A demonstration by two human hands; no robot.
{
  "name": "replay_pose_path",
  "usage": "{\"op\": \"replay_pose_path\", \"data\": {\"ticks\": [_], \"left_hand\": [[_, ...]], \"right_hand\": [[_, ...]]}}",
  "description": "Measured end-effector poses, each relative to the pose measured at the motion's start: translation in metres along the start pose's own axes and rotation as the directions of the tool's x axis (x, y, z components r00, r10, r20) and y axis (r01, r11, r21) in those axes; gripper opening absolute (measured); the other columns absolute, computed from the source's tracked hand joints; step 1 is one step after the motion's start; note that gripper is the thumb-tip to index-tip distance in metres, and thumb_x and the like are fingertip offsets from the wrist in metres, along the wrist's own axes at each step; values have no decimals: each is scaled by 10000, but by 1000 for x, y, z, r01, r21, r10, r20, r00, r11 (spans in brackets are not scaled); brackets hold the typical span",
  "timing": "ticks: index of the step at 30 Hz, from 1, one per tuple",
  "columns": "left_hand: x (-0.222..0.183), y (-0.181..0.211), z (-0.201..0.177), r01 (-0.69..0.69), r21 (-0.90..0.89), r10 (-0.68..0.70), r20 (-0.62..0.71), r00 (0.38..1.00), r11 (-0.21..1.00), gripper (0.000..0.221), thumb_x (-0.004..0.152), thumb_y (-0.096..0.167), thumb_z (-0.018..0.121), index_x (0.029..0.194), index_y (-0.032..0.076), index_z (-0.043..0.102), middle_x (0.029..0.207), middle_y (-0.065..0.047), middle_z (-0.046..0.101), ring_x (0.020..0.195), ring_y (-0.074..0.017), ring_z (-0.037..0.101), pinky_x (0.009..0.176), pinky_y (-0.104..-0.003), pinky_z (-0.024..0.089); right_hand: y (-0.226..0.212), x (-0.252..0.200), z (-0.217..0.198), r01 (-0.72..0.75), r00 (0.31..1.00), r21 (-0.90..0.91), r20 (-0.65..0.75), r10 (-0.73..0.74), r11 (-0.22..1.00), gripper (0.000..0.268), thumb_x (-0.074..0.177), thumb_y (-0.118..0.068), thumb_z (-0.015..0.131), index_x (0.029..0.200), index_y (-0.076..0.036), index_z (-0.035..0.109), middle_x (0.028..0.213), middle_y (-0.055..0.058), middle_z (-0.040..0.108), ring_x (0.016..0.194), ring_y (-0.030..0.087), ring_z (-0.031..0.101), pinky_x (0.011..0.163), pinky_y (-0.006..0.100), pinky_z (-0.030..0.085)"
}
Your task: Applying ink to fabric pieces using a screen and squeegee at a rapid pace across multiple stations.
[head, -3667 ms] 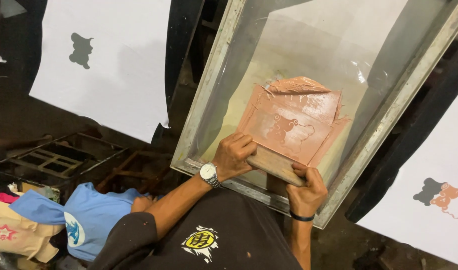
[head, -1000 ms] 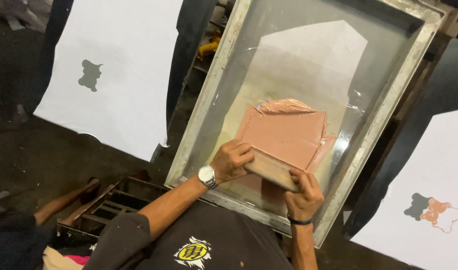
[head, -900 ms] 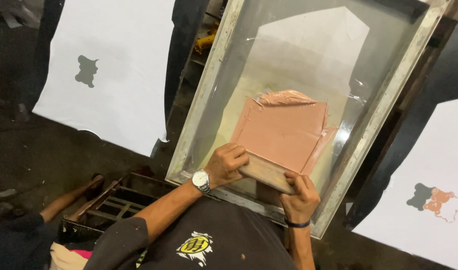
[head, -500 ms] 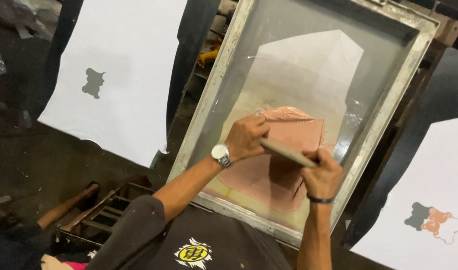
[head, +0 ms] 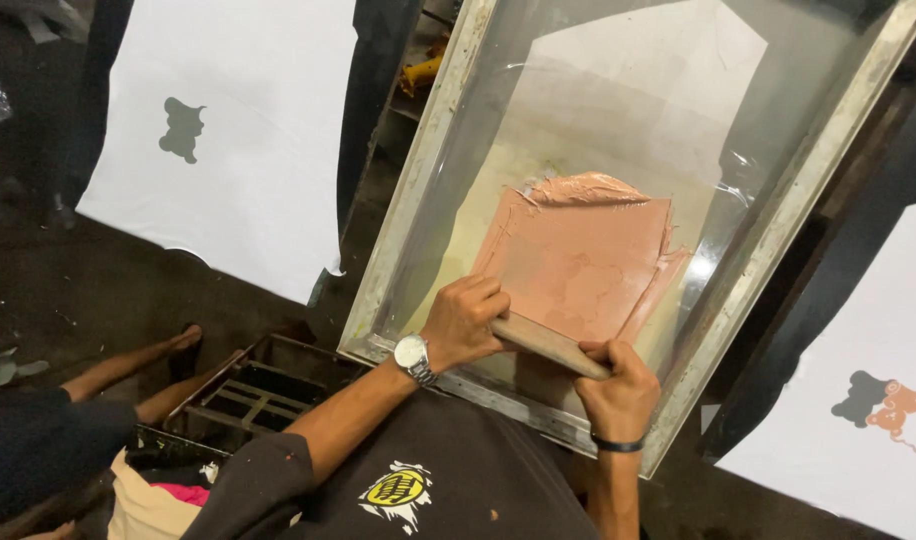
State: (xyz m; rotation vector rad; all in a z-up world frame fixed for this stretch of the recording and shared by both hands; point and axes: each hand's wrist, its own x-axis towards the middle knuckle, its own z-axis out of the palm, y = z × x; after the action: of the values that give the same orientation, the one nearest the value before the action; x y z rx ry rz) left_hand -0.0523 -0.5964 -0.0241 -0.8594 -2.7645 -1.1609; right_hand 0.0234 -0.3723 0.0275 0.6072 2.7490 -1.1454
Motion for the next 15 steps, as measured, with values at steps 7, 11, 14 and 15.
{"op": "replay_pose_path", "data": {"ticks": [7, 11, 14, 15], "left_hand": [[91, 3, -22, 23, 5, -24, 73, 997, 1000, 595, 593, 586, 874, 753, 89, 589, 700, -62, 529, 687, -307, 646, 583, -431, 540], [127, -6, -19, -50, -9, 48, -105, 993, 999, 509, 680, 554, 824, 739, 134, 543, 699, -24, 490, 681, -273, 638, 612, -379, 534], [100, -28, 5, -55, 35, 59, -137, 989, 998, 508, 749, 600, 771, 740, 162, 512, 712, 6, 478, 687, -245, 624, 634, -356, 525], [88, -36, 16, -66, 38, 71, -135, 988, 997, 561, 759, 680, 750, 743, 177, 505, 723, 22, 482, 695, -226, 618, 659, -343, 524]], "right_hand": [[-7, 77, -34, -95, 979, -8, 180, 95, 995, 277, 589, -102, 883, 834, -139, 761, 762, 78, 734, 752, 228, 686, 717, 283, 479], [-17, 107, -34, 216, 974, 17, -77, -214, 976, 234, 607, 39, 756, 799, -89, 716, 841, 82, 750, 768, 286, 716, 723, 309, 523], [2, 97, -7, 285, 944, -3, -172, -281, 959, 315, 582, 109, 620, 798, -101, 714, 857, 73, 754, 847, 337, 729, 765, 336, 537], [11, 91, 2, 301, 932, 0, -212, -294, 954, 351, 567, 130, 582, 808, -90, 712, 877, 99, 753, 859, 368, 721, 776, 355, 539]]}}
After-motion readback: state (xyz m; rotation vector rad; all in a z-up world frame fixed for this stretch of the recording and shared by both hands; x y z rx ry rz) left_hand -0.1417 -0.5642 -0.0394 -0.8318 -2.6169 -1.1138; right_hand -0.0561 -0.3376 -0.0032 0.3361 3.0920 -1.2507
